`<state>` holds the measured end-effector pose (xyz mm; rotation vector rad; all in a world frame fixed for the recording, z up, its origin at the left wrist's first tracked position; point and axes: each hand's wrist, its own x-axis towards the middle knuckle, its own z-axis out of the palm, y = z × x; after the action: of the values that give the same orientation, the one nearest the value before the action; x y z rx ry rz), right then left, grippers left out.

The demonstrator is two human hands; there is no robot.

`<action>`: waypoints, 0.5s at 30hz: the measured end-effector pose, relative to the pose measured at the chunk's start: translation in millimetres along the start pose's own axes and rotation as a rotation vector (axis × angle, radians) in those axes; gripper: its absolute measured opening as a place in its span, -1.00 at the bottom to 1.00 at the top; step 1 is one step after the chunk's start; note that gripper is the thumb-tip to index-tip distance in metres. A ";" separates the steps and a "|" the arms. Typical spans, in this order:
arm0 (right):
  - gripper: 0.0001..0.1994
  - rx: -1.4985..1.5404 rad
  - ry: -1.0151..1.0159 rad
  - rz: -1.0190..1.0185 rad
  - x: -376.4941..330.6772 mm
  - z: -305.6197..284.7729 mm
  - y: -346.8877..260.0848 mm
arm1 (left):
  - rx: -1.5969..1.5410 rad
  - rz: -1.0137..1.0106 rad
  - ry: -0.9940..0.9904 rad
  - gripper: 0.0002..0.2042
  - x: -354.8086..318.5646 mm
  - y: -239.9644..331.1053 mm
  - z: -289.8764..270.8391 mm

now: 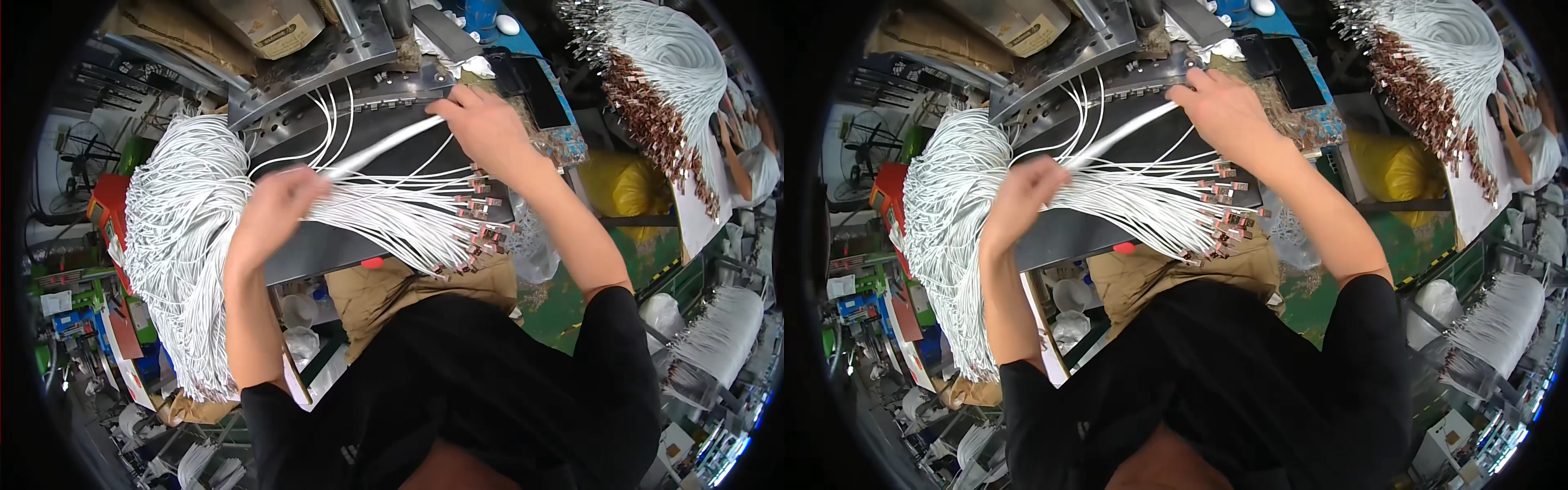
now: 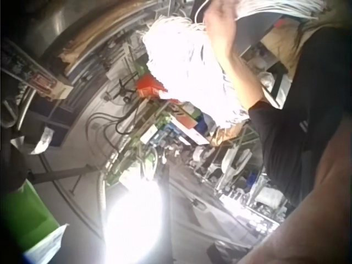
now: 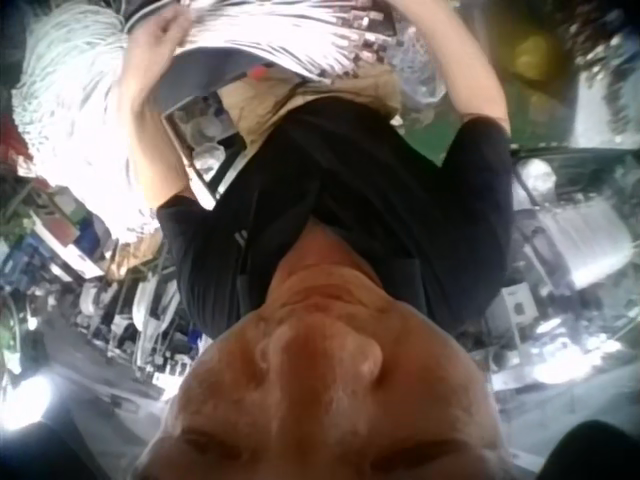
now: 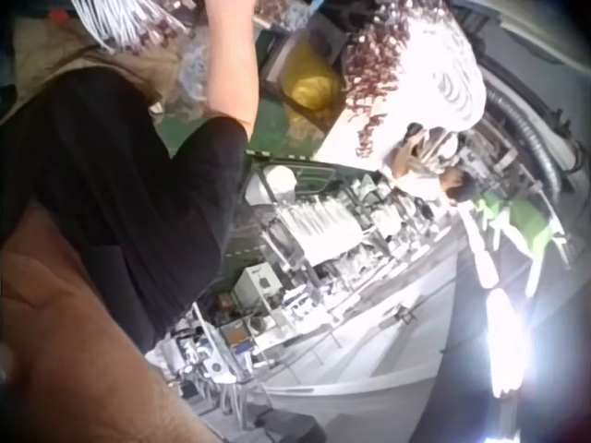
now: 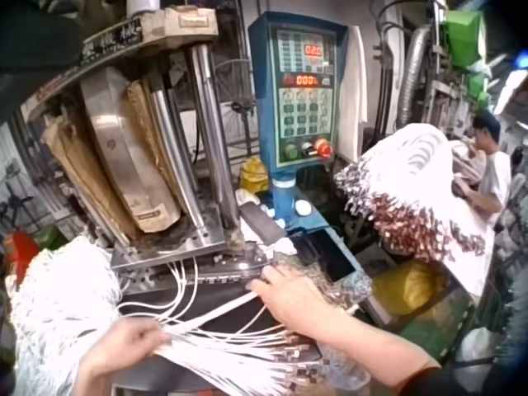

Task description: Sort and arrange bundles of white electrical wires into specific configurations on a workbench.

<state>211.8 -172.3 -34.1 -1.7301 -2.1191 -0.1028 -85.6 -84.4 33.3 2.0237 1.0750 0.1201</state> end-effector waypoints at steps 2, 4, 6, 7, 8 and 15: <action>-0.79 -0.060 0.018 -0.041 -1.0 -6.0 -8.7 | -0.301 -0.058 -0.349 -0.73 -21.9 7.6 35.9; -0.80 0.075 -0.115 -0.378 -1.2 2.5 -43.8 | -0.644 -0.069 -0.473 -0.71 -24.2 4.2 75.8; -0.80 0.131 -0.182 -0.526 -1.3 12.4 -41.9 | -1.002 -0.323 -0.498 -0.69 -12.3 10.3 91.0; -0.79 0.256 -0.021 -0.312 5.6 19.5 -26.0 | -0.999 -0.319 -0.506 -0.69 -6.0 5.6 92.8; -0.78 0.380 0.141 -0.099 13.1 26.4 -11.1 | -0.997 -0.248 -0.468 -0.70 1.2 -1.7 92.4; -0.72 1.291 -0.044 0.148 21.1 50.3 -24.7 | -0.870 -0.171 -0.303 -0.72 51.8 -3.2 95.2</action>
<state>172.0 -143.1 -68.1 -1.0199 -1.4087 1.0867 -14.3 -104.8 -45.8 1.1210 0.7965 0.1530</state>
